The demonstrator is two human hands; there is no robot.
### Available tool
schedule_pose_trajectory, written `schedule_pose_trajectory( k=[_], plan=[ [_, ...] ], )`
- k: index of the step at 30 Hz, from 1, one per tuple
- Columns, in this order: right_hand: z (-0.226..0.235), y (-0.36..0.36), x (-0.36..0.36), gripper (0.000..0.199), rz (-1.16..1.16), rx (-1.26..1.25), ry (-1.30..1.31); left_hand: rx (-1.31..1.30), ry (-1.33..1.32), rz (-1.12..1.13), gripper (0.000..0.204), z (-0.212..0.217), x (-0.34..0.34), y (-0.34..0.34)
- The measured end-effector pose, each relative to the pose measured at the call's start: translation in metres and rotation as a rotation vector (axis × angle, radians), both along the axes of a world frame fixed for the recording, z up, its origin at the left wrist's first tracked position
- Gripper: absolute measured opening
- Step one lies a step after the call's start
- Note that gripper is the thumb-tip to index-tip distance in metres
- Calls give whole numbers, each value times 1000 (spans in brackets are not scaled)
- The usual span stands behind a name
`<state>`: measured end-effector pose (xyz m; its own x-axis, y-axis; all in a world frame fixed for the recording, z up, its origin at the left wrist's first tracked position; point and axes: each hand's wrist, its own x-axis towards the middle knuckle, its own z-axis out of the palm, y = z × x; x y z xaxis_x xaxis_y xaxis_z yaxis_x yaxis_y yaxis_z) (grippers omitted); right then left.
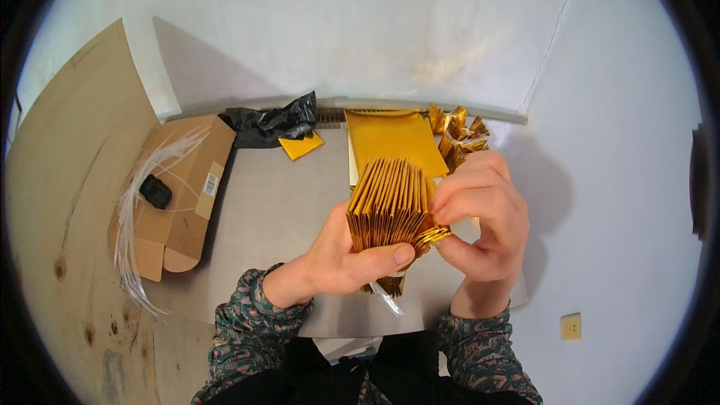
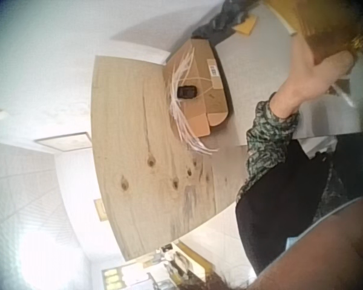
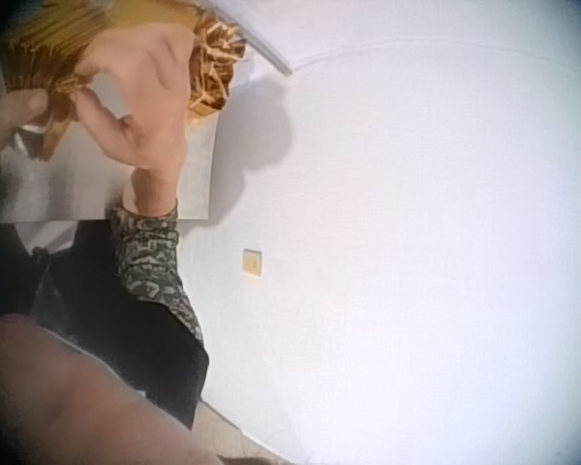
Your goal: The person gathers a stack of small gold pouches on a table, aligns them, and secures the bundle with a white twist tie. They tighten the tie, adjust the bundle, and place it on the table.
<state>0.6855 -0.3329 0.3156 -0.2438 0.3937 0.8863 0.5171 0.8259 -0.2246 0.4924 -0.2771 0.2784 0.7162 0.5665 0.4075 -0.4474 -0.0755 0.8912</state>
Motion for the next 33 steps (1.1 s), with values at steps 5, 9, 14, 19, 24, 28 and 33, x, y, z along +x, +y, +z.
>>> schedule_pose_trajectory(
  k=[5,9,14,19,24,28,33],
  plan=[
    [3,2,2,28,-27,-41,-55,-10,-12,-30,30,-1,1,2],
    [1,5,2,23,-43,59,-46,-84,30,-114,33,1,-2,3],
    [-4,4,7,20,-41,43,-41,-136,57,-159,35,2,1,1],
    [-5,-3,19,16,-60,-24,-28,-132,68,-166,35,-1,11,-1],
    [-5,-8,28,14,-37,-85,-15,-164,118,-192,35,-2,16,-3],
    [-3,-5,29,15,42,-76,-1,-105,133,-195,35,-1,16,-4],
    [0,4,15,24,94,8,48,-112,53,-172,34,0,7,-6]
  ],
)
